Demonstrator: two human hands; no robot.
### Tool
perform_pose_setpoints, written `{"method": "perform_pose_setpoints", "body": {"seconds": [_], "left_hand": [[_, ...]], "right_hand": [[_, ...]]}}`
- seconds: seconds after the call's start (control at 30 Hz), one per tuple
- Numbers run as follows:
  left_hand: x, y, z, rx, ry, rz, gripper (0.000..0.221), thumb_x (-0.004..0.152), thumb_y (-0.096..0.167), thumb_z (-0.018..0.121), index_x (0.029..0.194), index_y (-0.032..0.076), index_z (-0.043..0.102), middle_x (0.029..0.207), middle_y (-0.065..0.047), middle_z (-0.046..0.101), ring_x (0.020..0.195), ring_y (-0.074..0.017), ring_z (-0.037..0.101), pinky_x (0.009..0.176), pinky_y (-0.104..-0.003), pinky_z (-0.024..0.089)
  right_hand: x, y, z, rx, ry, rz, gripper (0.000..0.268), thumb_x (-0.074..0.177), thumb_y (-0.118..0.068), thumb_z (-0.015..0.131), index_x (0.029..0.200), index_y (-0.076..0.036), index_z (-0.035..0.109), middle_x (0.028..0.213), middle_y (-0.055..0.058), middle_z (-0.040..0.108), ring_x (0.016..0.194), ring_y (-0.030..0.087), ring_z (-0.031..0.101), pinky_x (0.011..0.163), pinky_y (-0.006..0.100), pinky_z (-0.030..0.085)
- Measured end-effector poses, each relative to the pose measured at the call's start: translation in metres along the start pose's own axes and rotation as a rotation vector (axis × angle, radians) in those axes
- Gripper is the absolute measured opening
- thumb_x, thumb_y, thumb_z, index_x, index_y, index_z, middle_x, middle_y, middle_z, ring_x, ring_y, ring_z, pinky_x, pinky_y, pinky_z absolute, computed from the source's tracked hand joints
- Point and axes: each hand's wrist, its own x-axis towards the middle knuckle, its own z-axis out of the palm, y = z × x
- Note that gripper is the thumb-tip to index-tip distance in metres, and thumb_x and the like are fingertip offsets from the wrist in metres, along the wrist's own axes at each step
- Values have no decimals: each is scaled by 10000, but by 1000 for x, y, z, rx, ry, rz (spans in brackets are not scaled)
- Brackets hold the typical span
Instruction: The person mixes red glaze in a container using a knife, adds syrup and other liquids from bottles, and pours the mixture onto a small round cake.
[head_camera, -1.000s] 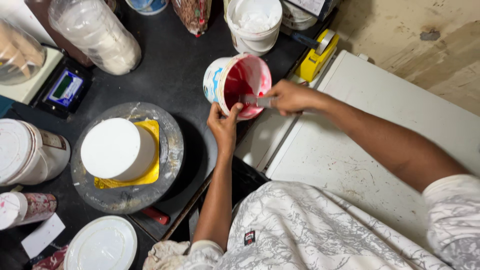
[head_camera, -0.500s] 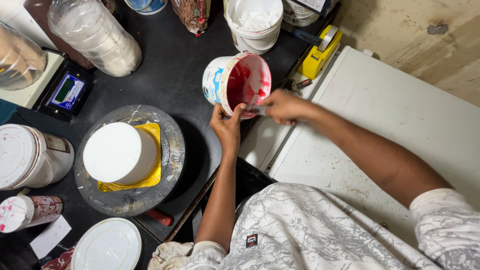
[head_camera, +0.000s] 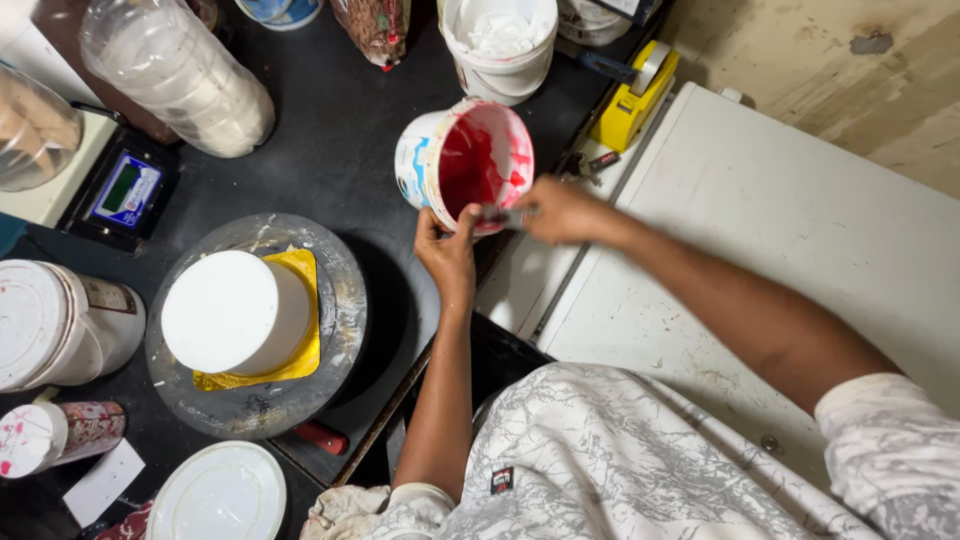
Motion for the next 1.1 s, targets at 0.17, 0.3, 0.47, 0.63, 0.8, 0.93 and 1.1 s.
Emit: {"method": "perform_pose_setpoints", "body": {"seconds": [0.17, 0.3, 0.47, 0.63, 0.8, 0.93, 1.1], "left_hand": [[2, -2, -6, -189, -32, -38, 391, 852, 302, 857, 784, 89, 536, 725, 74, 518, 646, -41, 506, 573, -230, 518], [-1, -18, -3, -140, 22, 29, 411, 891, 285, 869, 795, 87, 521, 728, 65, 489, 651, -47, 433, 595, -219, 413], [-6, -30, -5, -190, 61, 42, 432, 913, 295, 854, 799, 99, 487, 739, 62, 479, 660, -49, 403, 594, -218, 378], [-4, -17, -10, -472, 76, -100, 440, 898, 377, 785, 782, 126, 442, 729, 43, 549, 607, -67, 582, 556, -291, 626], [5, -7, -21, -536, 118, -310, 436, 910, 477, 706, 830, 115, 476, 704, -75, 660, 572, -154, 694, 532, -352, 644], [4, -14, -15, -498, 114, -315, 443, 888, 469, 729, 816, 118, 469, 720, -63, 664, 595, -165, 717, 542, -375, 678], [7, -8, -18, -545, 143, -327, 446, 865, 484, 735, 834, 106, 501, 740, -85, 695, 595, -173, 724, 515, -364, 659]], "right_hand": [[-18, -12, -32, -544, 547, -228, 380, 956, -83, 538, 1300, -114, 697, 798, 237, 708, 578, 330, 697, 493, 463, 542], [-1, 13, -8, -809, 437, -264, 329, 1025, -104, 509, 1291, 14, 661, 738, 178, 715, 573, 301, 692, 454, 444, 521], [10, 14, 7, -206, 102, -204, 259, 917, -132, 621, 1152, -108, 728, 697, 156, 666, 543, 265, 568, 482, 445, 442], [-40, -9, 14, 446, -1, -70, 338, 1008, -137, 592, 1338, -129, 662, 687, 130, 634, 525, 240, 507, 508, 430, 425], [-59, 4, 26, -589, 795, -564, 527, 855, -31, 623, 1353, -185, 704, 853, 78, 591, 802, 228, 570, 679, 381, 518], [-82, 34, 11, -710, 617, -512, 566, 889, 22, 599, 1416, -172, 671, 931, 92, 614, 797, 221, 550, 634, 351, 507], [-126, 50, -23, -751, 514, -435, 588, 863, 3, 608, 1410, -204, 667, 893, 69, 633, 795, 220, 556, 639, 347, 517]]}}
